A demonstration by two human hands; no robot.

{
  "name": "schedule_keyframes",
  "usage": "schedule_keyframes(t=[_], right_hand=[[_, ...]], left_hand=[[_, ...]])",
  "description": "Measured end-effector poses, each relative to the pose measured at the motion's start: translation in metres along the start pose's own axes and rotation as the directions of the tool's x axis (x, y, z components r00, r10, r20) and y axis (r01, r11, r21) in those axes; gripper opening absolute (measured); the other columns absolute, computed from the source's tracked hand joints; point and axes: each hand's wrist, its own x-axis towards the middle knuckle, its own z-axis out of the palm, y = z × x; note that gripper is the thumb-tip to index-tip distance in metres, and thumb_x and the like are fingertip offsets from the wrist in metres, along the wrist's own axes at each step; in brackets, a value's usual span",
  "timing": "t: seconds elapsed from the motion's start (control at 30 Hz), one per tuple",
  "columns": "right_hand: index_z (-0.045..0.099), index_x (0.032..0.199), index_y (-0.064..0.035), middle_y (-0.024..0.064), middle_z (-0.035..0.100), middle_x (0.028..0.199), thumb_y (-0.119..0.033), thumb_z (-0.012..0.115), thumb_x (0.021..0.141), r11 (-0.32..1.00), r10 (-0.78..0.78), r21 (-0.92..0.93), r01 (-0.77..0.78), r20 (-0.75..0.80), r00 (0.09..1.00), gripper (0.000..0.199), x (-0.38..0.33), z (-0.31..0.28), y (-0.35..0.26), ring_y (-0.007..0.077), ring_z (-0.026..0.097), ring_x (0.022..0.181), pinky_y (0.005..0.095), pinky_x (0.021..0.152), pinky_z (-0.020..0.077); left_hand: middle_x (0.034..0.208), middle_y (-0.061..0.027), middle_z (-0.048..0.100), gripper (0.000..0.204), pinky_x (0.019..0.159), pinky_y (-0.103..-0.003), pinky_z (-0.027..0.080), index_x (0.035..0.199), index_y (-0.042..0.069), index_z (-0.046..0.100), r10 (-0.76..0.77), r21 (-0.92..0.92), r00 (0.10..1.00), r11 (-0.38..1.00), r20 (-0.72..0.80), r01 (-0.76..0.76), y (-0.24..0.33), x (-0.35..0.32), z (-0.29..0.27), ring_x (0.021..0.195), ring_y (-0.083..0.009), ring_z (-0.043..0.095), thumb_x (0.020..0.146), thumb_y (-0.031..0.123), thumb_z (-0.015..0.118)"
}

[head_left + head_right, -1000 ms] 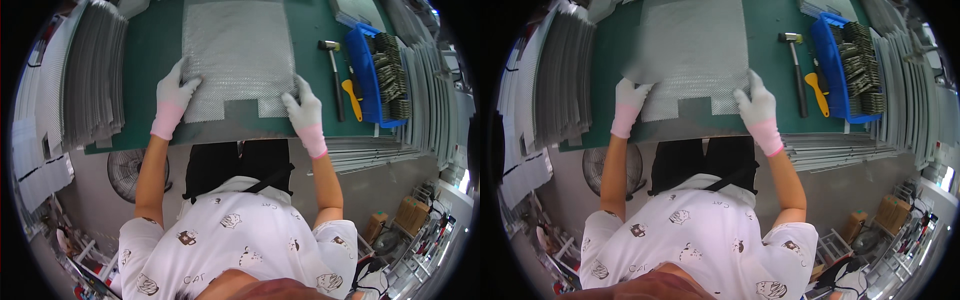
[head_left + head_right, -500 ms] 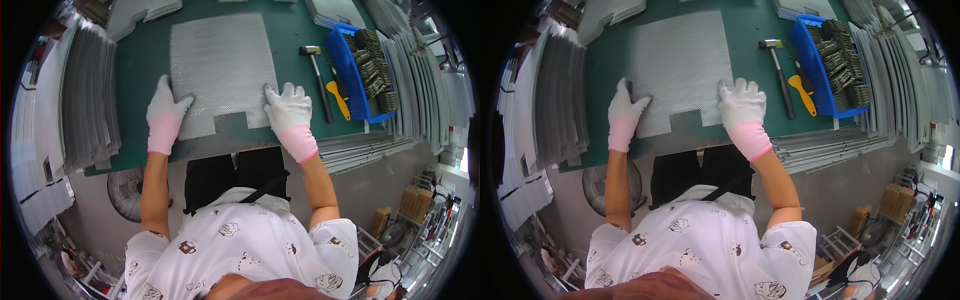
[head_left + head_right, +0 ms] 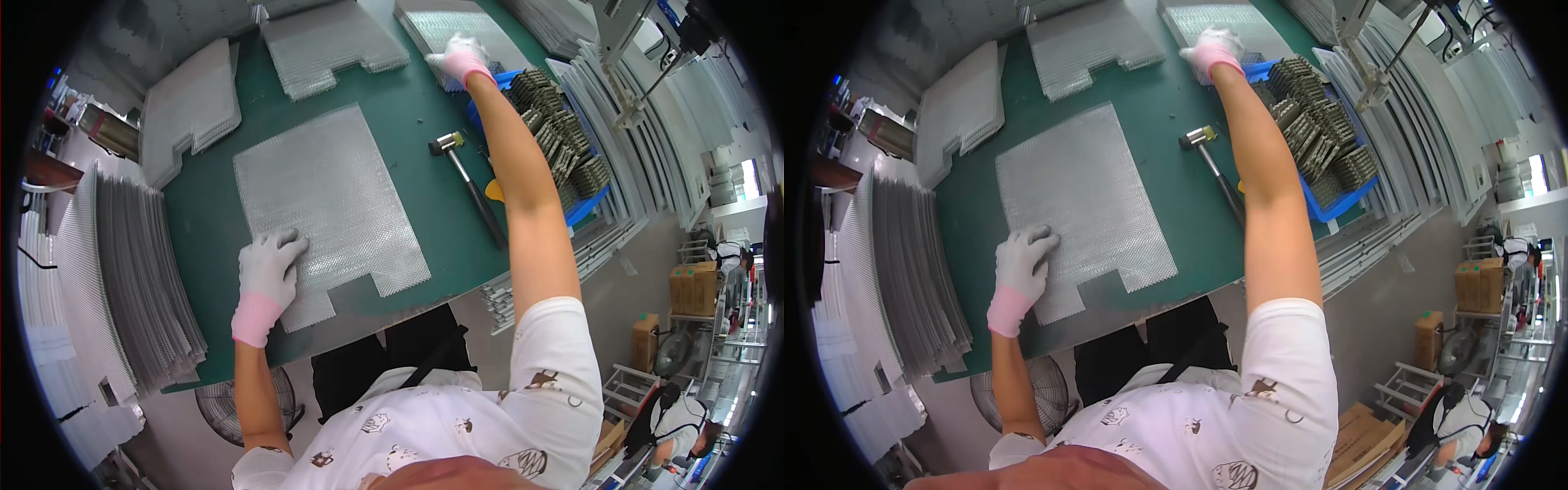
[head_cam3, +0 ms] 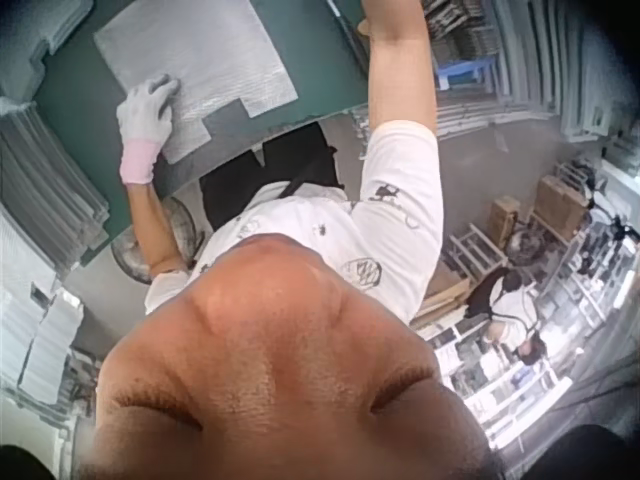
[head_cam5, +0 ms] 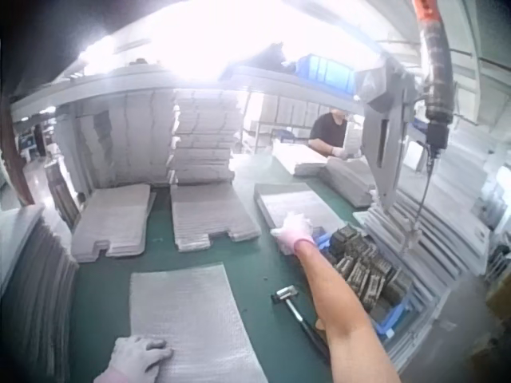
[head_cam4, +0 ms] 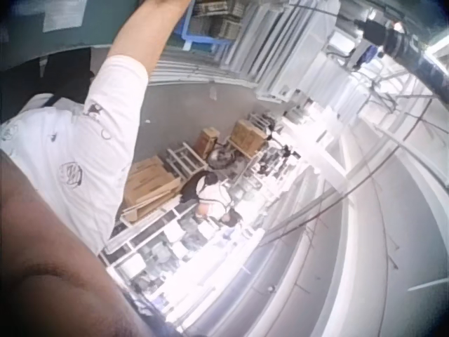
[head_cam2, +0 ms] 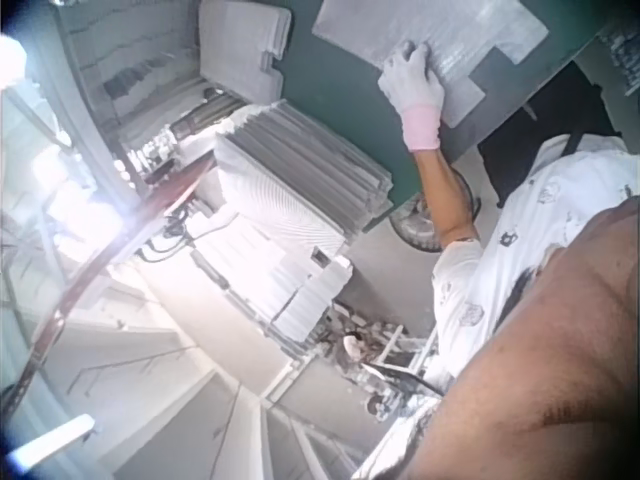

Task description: Assemble metal mesh filters by attaching frames and handles using various tools.

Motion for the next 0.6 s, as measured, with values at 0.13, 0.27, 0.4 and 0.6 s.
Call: schedule_keyframes(t=[0.13, 0.27, 0.4, 0.6], right_hand=[[0.061, 0.121, -0.0059, 0.0145, 0.057, 0.128, -0.058, 0.07, 0.07, 0.983, -0.092, -0.119, 0.139, 0.33, 0.939, 0.074, 0.054, 0.013, 0.016, 0.0328, 0.056, 0.114, 0.039, 0.099, 0.0436], [0.066, 0.112, -0.0062, 0.0158, 0.063, 0.116, -0.063, 0.064, 0.072, 0.964, -0.184, -0.118, 0.238, 0.351, 0.918, 0.07, 0.046, -0.019, 0.007, 0.0301, 0.06, 0.109, 0.0377, 0.091, 0.0475], [0.063, 0.114, -0.0004, 0.0178, 0.064, 0.114, -0.064, 0.071, 0.066, 0.985, -0.174, 0.05, 0.168, 0.369, 0.913, 0.08, 0.064, -0.018, 0.04, 0.0308, 0.061, 0.107, 0.0366, 0.091, 0.0473], [0.068, 0.106, -0.0023, 0.0158, 0.065, 0.113, -0.055, 0.07, 0.069, 0.997, -0.051, 0.069, 0.041, 0.141, 0.989, 0.064, 0.063, 0.006, 0.037, 0.0307, 0.061, 0.104, 0.0343, 0.09, 0.047]], left_hand=[[0.115, -0.0045, 0.06, 0.035, 0.091, -0.042, 0.041, 0.105, 0.015, 0.066, -0.023, -0.009, 1.0, 1.0, 0.007, 0.023, -0.004, 0.003, 0.004, 0.111, -0.0277, 0.053, 0.073, 0.001, 0.062], [0.115, -0.0057, 0.061, 0.04, 0.092, -0.041, 0.041, 0.106, 0.014, 0.065, -0.03, -0.015, 1.0, 0.999, 0.001, 0.03, -0.007, -0.001, -0.001, 0.109, -0.0289, 0.053, 0.069, -0.002, 0.06], [0.114, -0.0054, 0.061, 0.039, 0.091, -0.04, 0.041, 0.105, 0.014, 0.066, -0.003, -0.026, 1.0, 1.0, -0.005, 0.003, -0.003, 0.007, -0.001, 0.109, -0.0284, 0.053, 0.07, -0.001, 0.06], [0.113, -0.0054, 0.061, 0.037, 0.092, -0.04, 0.039, 0.103, 0.013, 0.066, 0.037, -0.017, 0.999, 0.999, -0.003, -0.037, -0.002, 0.013, 0.001, 0.106, -0.0283, 0.054, 0.069, 0.0, 0.06]])
